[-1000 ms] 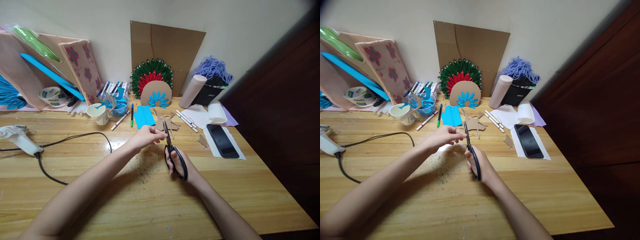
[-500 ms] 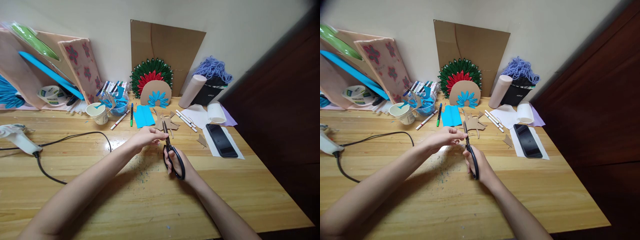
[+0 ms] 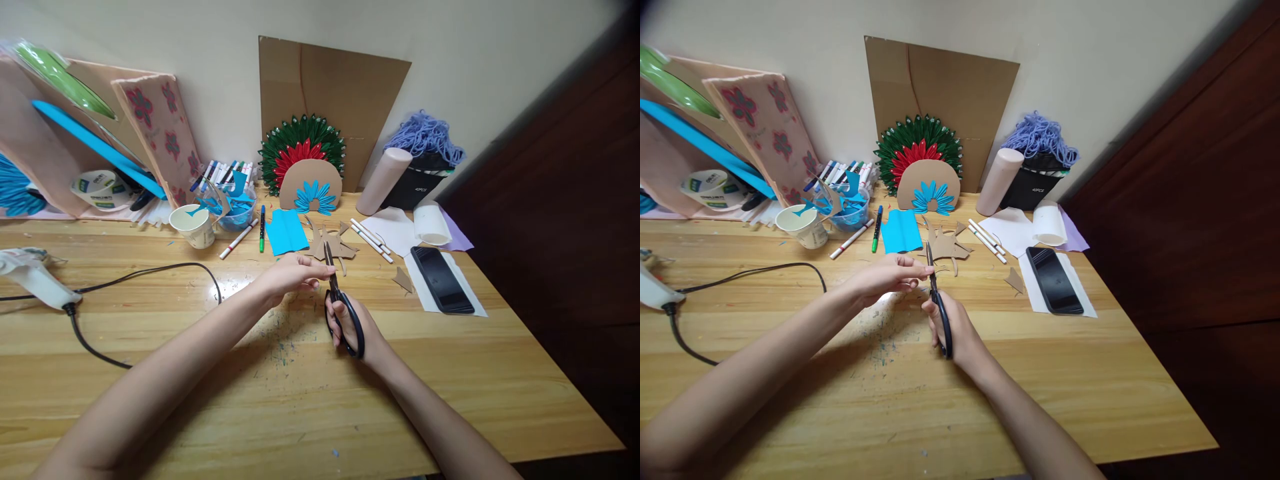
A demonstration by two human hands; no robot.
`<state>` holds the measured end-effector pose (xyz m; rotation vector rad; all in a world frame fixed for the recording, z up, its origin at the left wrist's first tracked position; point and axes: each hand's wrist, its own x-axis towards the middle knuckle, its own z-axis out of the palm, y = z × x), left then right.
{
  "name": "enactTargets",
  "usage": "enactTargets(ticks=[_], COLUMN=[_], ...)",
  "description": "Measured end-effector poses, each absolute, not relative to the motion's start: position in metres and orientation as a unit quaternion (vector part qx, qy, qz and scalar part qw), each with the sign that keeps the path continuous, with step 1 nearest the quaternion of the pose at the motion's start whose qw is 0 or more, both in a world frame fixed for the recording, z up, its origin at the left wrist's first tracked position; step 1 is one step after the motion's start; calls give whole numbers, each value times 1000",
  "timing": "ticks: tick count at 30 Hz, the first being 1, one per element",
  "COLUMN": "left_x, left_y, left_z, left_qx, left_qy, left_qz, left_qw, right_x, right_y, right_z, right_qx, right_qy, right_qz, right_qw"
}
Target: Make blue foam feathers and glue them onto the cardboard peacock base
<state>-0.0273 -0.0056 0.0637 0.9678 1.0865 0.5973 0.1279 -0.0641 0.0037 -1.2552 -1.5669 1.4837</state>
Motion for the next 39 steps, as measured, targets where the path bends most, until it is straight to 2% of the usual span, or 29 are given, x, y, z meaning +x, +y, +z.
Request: enactTargets(ticks=[22,39], left_x=[-28,-30], left_y=[-3,-1], left_z=[59,58], left_qx=[400,398], left_qy=[439,443], left_qz=[253,250], left_qw=[764,763], right_x=[128,126], right_y=[-66,-66], right_z=[0,7], right_qx=[-467,-510], right_qy=[-616,-593], right_qz=[544,538], right_qw=[328,315])
